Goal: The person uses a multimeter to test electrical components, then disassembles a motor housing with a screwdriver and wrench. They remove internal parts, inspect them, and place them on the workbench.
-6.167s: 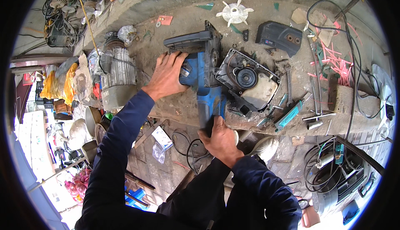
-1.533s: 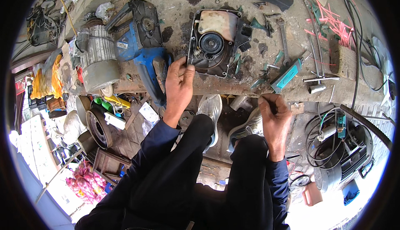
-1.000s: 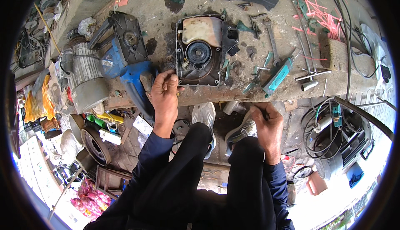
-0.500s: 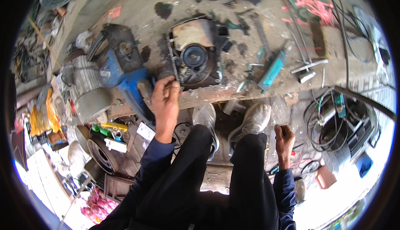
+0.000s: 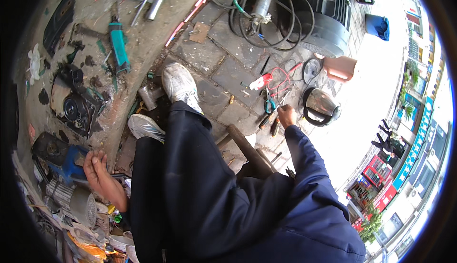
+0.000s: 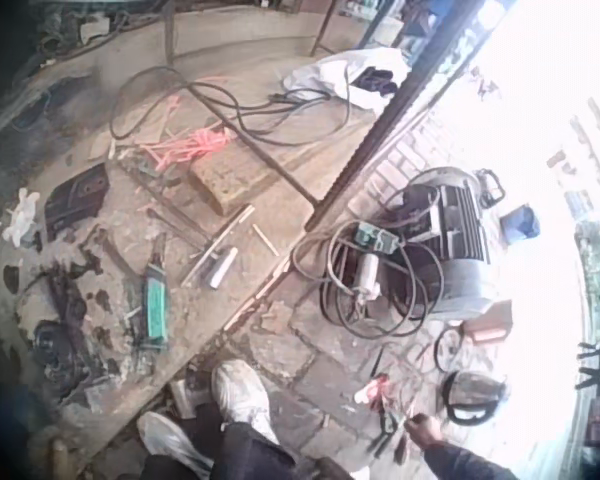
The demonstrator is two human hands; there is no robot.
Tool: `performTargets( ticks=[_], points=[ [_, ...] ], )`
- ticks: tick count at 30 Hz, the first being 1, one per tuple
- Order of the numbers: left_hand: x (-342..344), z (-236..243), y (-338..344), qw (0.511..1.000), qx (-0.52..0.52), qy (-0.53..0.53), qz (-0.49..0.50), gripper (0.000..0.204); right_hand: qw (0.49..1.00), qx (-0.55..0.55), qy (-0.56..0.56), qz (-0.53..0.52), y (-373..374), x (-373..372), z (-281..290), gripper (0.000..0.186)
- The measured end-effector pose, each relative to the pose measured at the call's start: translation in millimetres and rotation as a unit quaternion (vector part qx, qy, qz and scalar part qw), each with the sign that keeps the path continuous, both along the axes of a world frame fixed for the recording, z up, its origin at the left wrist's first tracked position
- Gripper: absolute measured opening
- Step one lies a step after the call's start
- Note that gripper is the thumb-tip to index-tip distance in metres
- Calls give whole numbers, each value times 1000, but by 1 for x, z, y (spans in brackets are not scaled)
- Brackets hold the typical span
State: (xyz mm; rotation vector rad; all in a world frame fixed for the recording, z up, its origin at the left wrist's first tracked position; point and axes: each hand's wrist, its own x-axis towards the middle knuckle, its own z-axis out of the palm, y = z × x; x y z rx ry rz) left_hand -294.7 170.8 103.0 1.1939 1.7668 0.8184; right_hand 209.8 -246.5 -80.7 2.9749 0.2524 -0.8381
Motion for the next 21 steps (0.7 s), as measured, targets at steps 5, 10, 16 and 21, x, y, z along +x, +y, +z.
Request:
performTargets(
  ticks=[5,10,16,21],
  points=[
    [1,2,-3,999,-33,-28,12,29,998,-36,24,-55,-21,-14,-20,40],
    [13,-2,-1,998,-43,-46,-11,29,973,-29,124,-193,-32,-34,-45,44],
    [17,-8,-1,997,-56,-50,-27,28,974,-38,121,-186,-14,-43,-50,40],
    [31,-5,0,997,-56,-44,-20,27,926,-43,246,-282,-60,-54,-42,36]
  ],
)
